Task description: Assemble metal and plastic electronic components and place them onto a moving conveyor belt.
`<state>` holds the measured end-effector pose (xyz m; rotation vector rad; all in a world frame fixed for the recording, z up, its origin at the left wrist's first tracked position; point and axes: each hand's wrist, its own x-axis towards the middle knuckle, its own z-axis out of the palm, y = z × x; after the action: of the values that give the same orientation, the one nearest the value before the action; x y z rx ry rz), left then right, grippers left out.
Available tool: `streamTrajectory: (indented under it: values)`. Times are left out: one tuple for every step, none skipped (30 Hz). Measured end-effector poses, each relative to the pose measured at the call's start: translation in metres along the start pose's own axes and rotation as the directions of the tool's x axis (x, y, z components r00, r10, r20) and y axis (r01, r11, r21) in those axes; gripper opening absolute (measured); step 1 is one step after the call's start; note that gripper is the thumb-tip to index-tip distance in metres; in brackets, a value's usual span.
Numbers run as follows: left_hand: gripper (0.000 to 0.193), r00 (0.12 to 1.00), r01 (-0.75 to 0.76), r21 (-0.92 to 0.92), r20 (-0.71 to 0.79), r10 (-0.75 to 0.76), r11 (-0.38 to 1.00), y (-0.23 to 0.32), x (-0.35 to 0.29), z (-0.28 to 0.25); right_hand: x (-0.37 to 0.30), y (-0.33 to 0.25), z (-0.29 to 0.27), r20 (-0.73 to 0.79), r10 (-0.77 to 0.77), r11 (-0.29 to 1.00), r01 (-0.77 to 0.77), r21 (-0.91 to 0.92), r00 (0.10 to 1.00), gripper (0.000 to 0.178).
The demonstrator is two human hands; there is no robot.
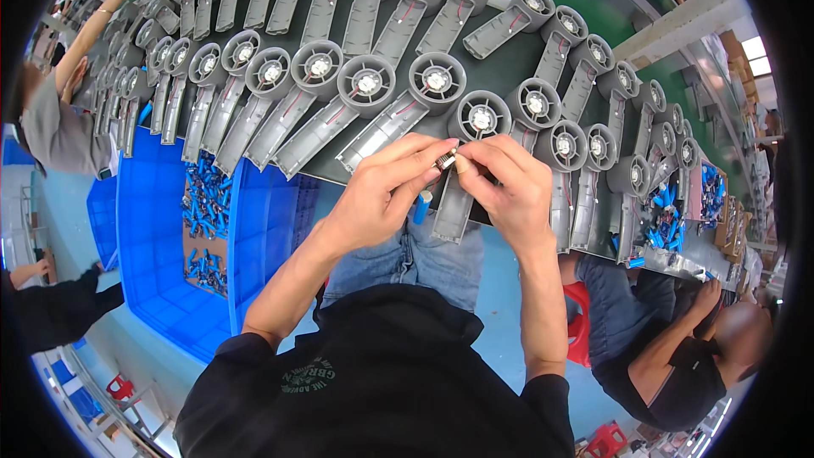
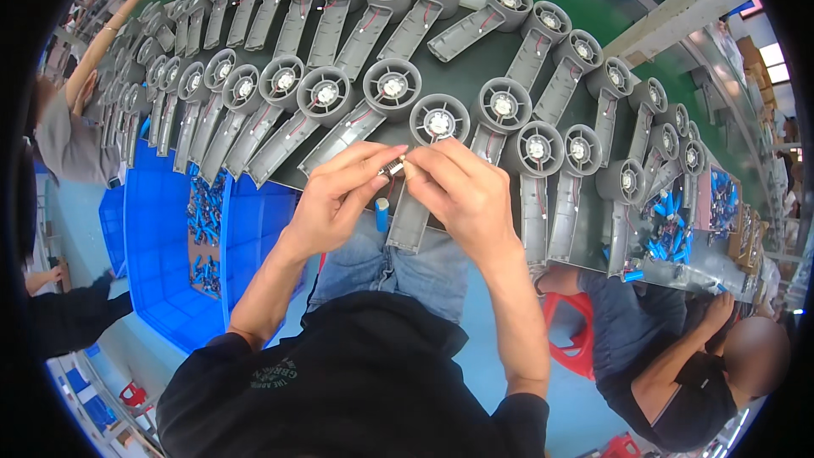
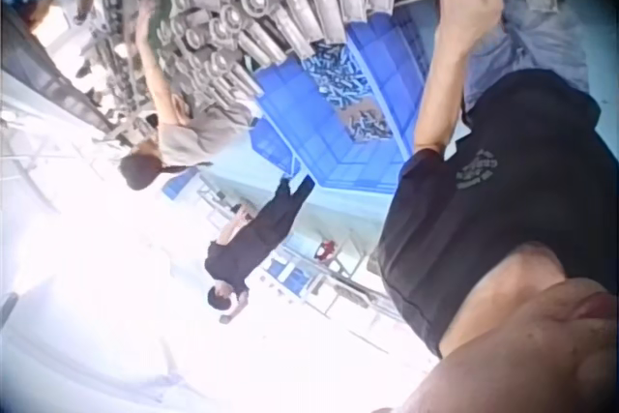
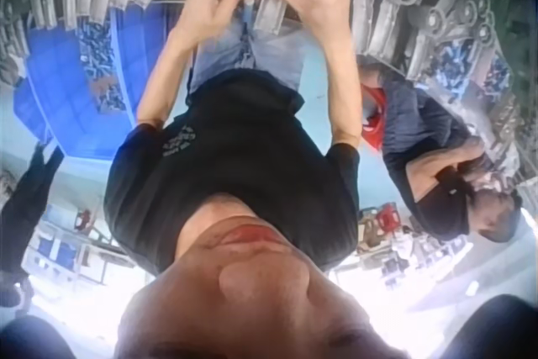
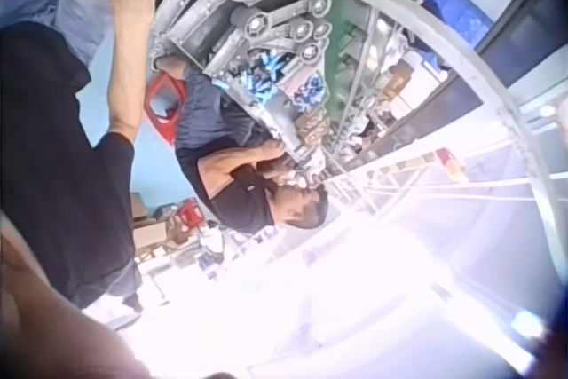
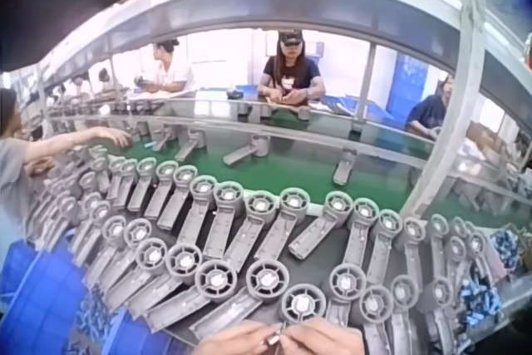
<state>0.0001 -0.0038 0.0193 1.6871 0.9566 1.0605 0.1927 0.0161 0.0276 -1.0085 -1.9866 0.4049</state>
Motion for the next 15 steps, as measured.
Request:
streamTrajectory:
  values:
    - [0.035,1.000,-0.003,-0.003,0.002,0.003,1.000,-0.002,0.000,0.000,0.000,0.000,0.000,0.003,0.006,1.000,-0.006,-0.005,1.000,0.014]
    - [0.035,1.000,-0.006,-0.013,-0.006,0.006,1.000,-0.006,0.000,0.001,-0.001,-0.001,-0.001,0.005,0.014,1.000,-0.014,-0.012,1.000,0.014]
    - [0.035,1.000,-0.011,-0.020,-0.019,0.011,1.000,-0.007,0.001,0.001,0.001,-0.003,-0.001,0.005,0.011,1.000,-0.011,-0.015,1.000,0.014]
    - [0.035,1.000,-0.015,-0.022,-0.019,0.015,1.000,-0.006,0.002,0.003,0.003,-0.008,-0.002,-0.025,0.001,0.996,-0.003,-0.093,1.000,0.013]
    - [0.035,0.999,0.023,-0.004,-0.041,-0.023,1.000,-0.003,0.004,0.006,0.005,-0.013,-0.003,-0.055,-0.011,0.985,0.002,-0.173,0.998,0.013]
    - [0.034,0.995,0.065,0.017,-0.071,-0.063,0.998,0.000,0.002,0.006,0.003,-0.026,-0.003,-0.053,-0.018,0.985,0.009,-0.172,0.998,0.013]
    - [0.034,0.994,0.067,0.026,-0.086,-0.065,0.997,-0.001,0.000,0.003,-0.003,-0.043,-0.004,-0.080,0.221,0.953,-0.233,-0.193,0.972,0.011]
    - [0.034,0.993,0.057,0.027,-0.108,-0.054,0.998,-0.002,-0.001,0.000,-0.010,-0.055,-0.003,-0.107,0.442,0.867,-0.454,-0.204,0.891,0.011]
    - [0.033,0.991,0.039,0.023,-0.128,-0.036,0.999,-0.002,-0.001,-0.002,-0.016,-0.062,-0.004,-0.099,0.425,0.878,-0.437,-0.197,0.900,0.011]
    - [0.033,0.990,0.026,0.029,-0.139,-0.022,0.999,-0.002,0.000,0.000,-0.022,-0.066,-0.006,-0.020,0.540,0.815,-0.528,-0.239,0.842,0.014]
    - [0.033,0.990,0.054,-0.037,-0.125,-0.058,0.998,0.000,0.000,0.003,-0.027,-0.069,-0.008,0.055,0.640,0.746,-0.602,-0.287,0.767,0.018]
    - [0.032,0.990,0.075,-0.098,-0.108,-0.085,0.992,0.002,0.003,0.005,-0.030,-0.068,-0.006,0.063,0.685,0.723,-0.666,-0.183,0.726,0.023]
    - [0.031,0.991,0.068,-0.078,-0.113,-0.076,0.995,0.006,0.003,0.005,-0.037,-0.068,-0.002,-0.021,0.657,0.742,-0.651,-0.160,0.754,0.019]
    - [0.031,0.991,0.059,-0.062,-0.120,-0.066,0.996,0.011,0.005,0.007,-0.041,-0.073,-0.002,-0.013,0.625,0.771,-0.620,-0.146,0.781,0.019]
    - [0.031,0.988,0.048,-0.191,-0.136,-0.075,0.980,0.019,0.010,0.010,-0.045,-0.078,-0.007,-0.051,0.720,0.693,-0.720,0.029,0.692,0.018]
